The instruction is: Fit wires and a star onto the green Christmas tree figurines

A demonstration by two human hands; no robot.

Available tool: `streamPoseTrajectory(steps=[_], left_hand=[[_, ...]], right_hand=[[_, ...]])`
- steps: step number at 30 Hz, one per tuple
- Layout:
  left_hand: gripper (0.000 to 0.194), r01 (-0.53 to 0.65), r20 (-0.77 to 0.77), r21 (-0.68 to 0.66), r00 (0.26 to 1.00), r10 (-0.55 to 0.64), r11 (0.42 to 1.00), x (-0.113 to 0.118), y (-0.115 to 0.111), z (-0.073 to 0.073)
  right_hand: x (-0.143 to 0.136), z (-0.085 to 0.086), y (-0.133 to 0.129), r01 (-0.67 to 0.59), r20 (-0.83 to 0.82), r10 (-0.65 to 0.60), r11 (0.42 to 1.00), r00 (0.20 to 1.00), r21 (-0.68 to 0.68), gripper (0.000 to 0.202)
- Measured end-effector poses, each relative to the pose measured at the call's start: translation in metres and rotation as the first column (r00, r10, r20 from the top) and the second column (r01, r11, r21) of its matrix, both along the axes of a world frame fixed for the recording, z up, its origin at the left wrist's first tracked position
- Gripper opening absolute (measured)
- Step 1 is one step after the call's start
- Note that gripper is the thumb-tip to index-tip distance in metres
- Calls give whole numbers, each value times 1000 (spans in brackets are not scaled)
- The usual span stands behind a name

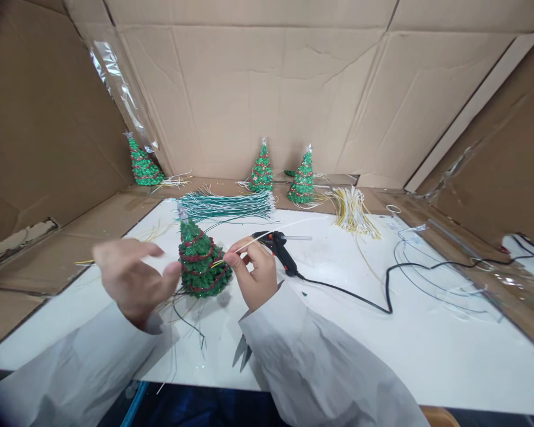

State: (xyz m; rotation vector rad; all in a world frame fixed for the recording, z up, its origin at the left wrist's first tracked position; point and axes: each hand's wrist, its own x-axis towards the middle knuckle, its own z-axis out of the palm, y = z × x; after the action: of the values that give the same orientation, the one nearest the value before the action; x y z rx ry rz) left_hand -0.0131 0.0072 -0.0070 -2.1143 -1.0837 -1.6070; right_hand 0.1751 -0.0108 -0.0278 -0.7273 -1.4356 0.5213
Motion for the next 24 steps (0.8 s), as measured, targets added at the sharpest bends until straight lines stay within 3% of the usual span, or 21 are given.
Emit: streamPoseTrajectory(steps=[2, 4, 6, 9, 13, 16, 19, 24], left_hand=[[51, 44, 111, -8, 993, -43, 999, -5, 12, 7], [44, 172, 103, -157, 982, -157, 973, -4, 21, 10], [31, 293, 99, -358, 956, -276, 887, 1, 24, 10], [40, 409, 221, -533, 912, -345, 741, 7, 25, 3], [57, 539, 449, -582, 837, -312, 609, 7, 24, -1], [67, 651, 582, -594, 754, -306, 473, 8, 22, 0], [69, 734, 666, -582, 678, -313, 351, 11, 19, 1], [66, 818, 757, -537, 575, -310, 205, 14, 15, 0]], right_hand=[[0, -3, 1, 5, 11, -5, 999, 1000, -47, 20], [-1, -6, 2, 14, 15, -13, 997, 1000, -77, 19], [-2, -8, 1, 25, 12, -24, 996, 1000, -87, 16], [-3, -11, 0, 36, -2, -36, 997, 999, -71, 12], [-5, -10, -5, -2, -27, 2, 1000, 1000, -3, 12], [-6, -7, -10, -68, -14, 69, 995, 997, 66, 12], [-6, -4, -13, -109, 11, 108, 985, 994, 133, 12], [-6, -3, -13, -89, 26, 86, 984, 996, 156, 13]])
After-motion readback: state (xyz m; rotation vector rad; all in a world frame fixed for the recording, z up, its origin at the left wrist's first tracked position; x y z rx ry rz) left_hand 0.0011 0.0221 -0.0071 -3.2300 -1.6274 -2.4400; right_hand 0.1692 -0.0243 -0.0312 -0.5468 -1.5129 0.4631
